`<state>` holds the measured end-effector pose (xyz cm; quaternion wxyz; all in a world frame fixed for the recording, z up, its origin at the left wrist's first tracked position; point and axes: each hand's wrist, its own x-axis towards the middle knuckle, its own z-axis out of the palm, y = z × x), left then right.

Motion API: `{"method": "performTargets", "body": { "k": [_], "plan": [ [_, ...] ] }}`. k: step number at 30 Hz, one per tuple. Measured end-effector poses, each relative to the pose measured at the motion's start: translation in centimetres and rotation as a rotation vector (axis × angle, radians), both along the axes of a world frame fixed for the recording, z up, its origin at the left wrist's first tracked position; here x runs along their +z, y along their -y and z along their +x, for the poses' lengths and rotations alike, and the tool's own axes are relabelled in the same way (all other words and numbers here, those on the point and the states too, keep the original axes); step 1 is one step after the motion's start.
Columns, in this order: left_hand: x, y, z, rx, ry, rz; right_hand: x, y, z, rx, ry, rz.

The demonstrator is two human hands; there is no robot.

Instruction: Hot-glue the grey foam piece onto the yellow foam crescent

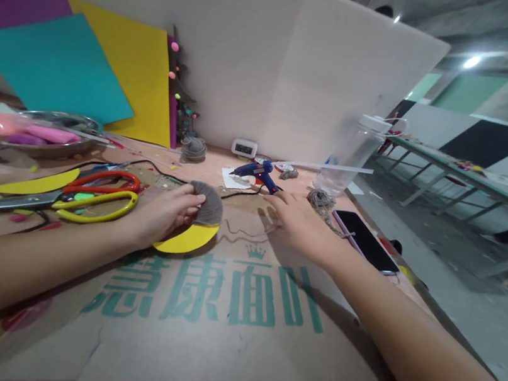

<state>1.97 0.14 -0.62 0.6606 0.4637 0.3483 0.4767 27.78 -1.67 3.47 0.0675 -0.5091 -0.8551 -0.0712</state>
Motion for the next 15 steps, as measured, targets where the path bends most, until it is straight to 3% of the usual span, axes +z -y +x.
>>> {"method": "performTargets", "body": {
  "k": [3,8,15],
  "plan": [
    [0.1,0.1,-0.2,-0.038,-0.101,0.082,0.2,1.5,-1.7,0.028,-0.237,-0.022],
    [0.5,0.5,-0.3,-0.019,-0.168,0.104,0.4,3.7,-4.6,-0.031,-0.517,-0.380],
    [-0.6,0.2,-0.1,0.071,-0.186,0.163,0.8,3.6,-4.5,-0.043,-0.746,-0.717]
  ]
}}
